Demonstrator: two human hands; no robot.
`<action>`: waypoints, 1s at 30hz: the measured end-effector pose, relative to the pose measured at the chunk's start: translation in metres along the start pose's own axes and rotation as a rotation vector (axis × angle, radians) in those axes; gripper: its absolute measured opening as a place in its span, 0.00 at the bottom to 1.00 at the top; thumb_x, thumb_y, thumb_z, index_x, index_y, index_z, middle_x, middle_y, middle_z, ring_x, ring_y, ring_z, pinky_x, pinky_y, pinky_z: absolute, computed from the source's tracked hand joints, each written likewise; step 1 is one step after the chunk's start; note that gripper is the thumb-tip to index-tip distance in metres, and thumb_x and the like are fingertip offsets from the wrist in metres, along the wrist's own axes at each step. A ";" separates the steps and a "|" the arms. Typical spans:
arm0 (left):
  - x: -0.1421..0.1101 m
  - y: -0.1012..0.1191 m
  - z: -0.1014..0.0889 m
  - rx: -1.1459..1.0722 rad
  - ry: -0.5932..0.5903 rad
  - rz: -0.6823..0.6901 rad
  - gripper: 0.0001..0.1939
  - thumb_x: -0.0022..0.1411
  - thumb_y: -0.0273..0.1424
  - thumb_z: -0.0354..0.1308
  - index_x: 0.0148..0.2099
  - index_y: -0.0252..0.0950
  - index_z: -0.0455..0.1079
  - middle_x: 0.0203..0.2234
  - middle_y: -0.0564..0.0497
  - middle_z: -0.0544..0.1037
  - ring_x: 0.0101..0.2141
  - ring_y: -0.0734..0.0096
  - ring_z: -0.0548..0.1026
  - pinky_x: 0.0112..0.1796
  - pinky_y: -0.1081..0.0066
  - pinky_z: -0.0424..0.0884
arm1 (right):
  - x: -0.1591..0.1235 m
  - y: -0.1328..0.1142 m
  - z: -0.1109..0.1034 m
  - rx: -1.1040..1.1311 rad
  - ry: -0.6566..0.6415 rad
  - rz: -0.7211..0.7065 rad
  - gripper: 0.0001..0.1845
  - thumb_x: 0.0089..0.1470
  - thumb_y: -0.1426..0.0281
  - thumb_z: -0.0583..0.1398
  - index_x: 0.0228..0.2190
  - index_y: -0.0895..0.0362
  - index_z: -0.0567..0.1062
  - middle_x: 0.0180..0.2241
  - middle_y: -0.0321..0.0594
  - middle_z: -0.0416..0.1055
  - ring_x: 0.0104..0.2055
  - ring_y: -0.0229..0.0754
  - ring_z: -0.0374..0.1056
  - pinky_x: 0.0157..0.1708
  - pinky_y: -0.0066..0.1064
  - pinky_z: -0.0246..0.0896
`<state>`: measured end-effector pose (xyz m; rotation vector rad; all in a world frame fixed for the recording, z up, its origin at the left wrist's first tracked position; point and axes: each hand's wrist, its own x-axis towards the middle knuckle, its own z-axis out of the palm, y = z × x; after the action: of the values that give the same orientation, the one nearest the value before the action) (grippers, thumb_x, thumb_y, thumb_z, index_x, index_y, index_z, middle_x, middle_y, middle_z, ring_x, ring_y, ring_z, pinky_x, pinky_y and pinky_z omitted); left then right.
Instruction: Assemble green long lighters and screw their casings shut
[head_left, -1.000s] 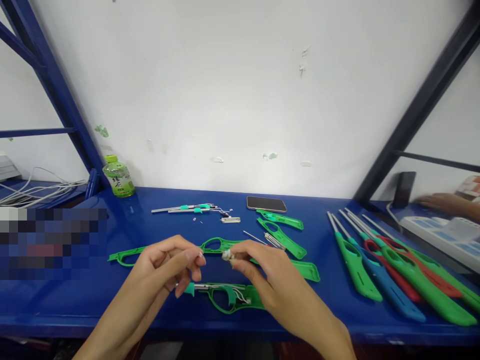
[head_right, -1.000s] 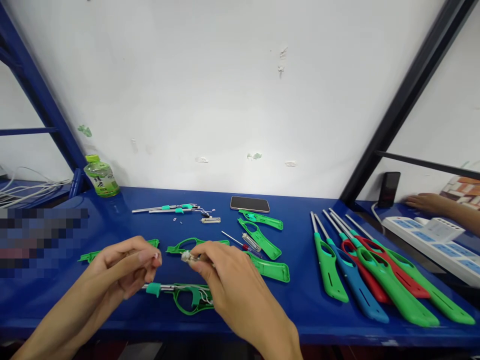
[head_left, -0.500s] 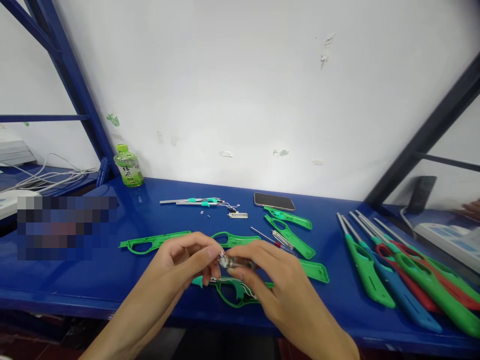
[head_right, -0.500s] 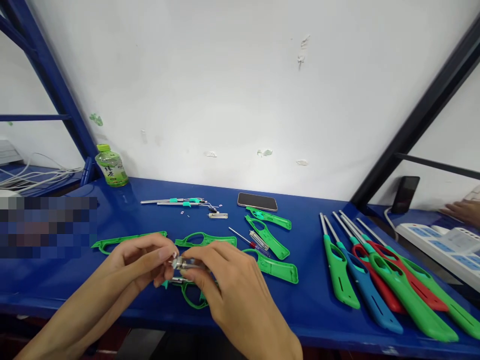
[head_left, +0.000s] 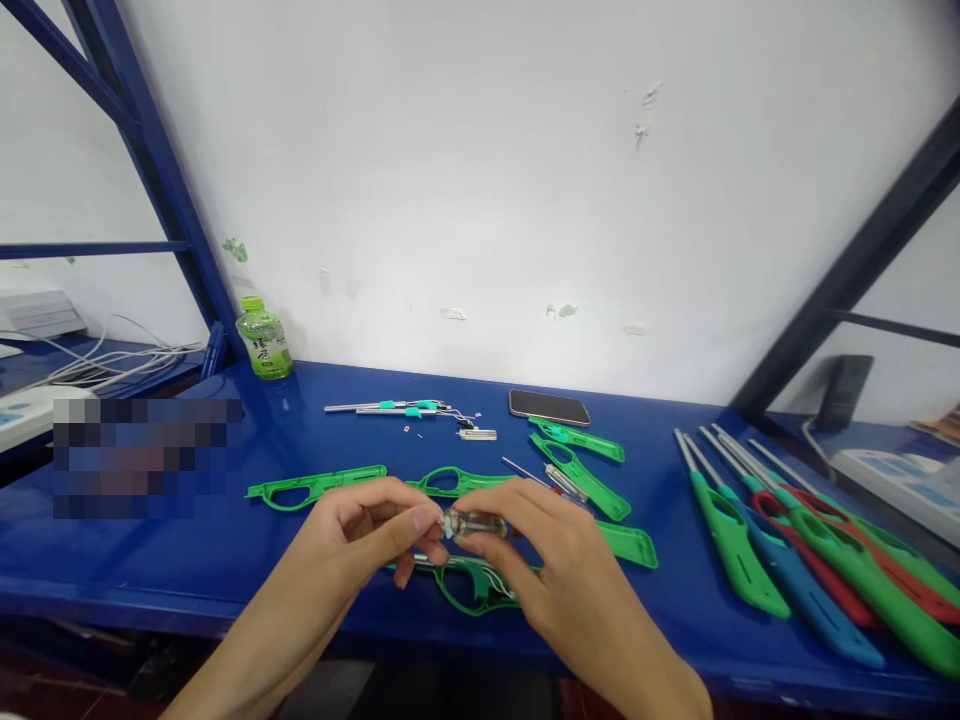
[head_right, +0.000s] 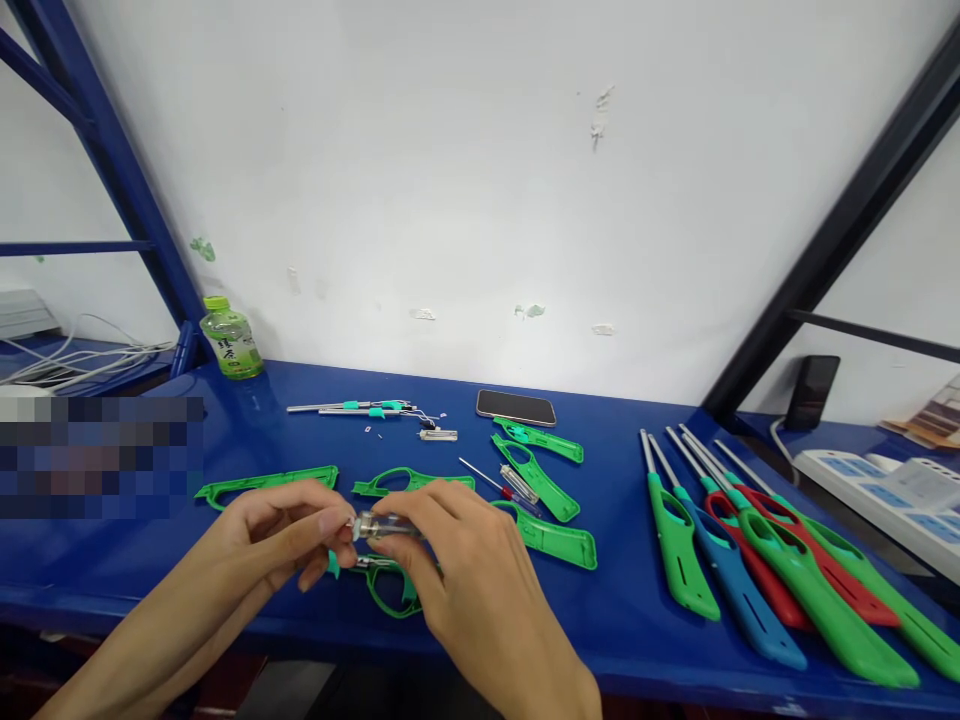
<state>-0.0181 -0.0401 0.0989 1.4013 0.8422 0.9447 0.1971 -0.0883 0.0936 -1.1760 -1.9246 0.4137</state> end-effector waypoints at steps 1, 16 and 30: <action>0.001 -0.002 -0.001 -0.001 -0.007 -0.009 0.15 0.64 0.46 0.72 0.34 0.40 0.84 0.25 0.49 0.81 0.25 0.74 0.69 0.26 0.76 0.66 | 0.000 0.000 0.000 -0.001 0.000 -0.006 0.07 0.72 0.68 0.63 0.48 0.46 0.79 0.47 0.31 0.82 0.47 0.42 0.78 0.46 0.35 0.68; 0.002 -0.007 -0.007 0.152 -0.076 -0.102 0.22 0.65 0.54 0.66 0.36 0.38 0.76 0.17 0.60 0.68 0.10 0.82 0.58 0.14 0.77 0.47 | 0.000 0.004 -0.001 -0.050 0.012 -0.019 0.07 0.73 0.67 0.63 0.49 0.47 0.81 0.47 0.32 0.82 0.48 0.43 0.78 0.48 0.36 0.70; -0.005 -0.013 -0.007 0.071 -0.161 -0.030 0.22 0.74 0.51 0.60 0.37 0.38 0.67 0.24 0.62 0.57 0.19 0.84 0.49 0.18 0.78 0.44 | -0.002 0.002 0.000 -0.060 -0.007 -0.091 0.16 0.74 0.68 0.60 0.57 0.47 0.82 0.45 0.36 0.82 0.44 0.44 0.77 0.44 0.37 0.69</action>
<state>-0.0265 -0.0415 0.0859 1.5004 0.7803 0.7740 0.1991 -0.0893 0.0914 -1.1217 -2.0002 0.3140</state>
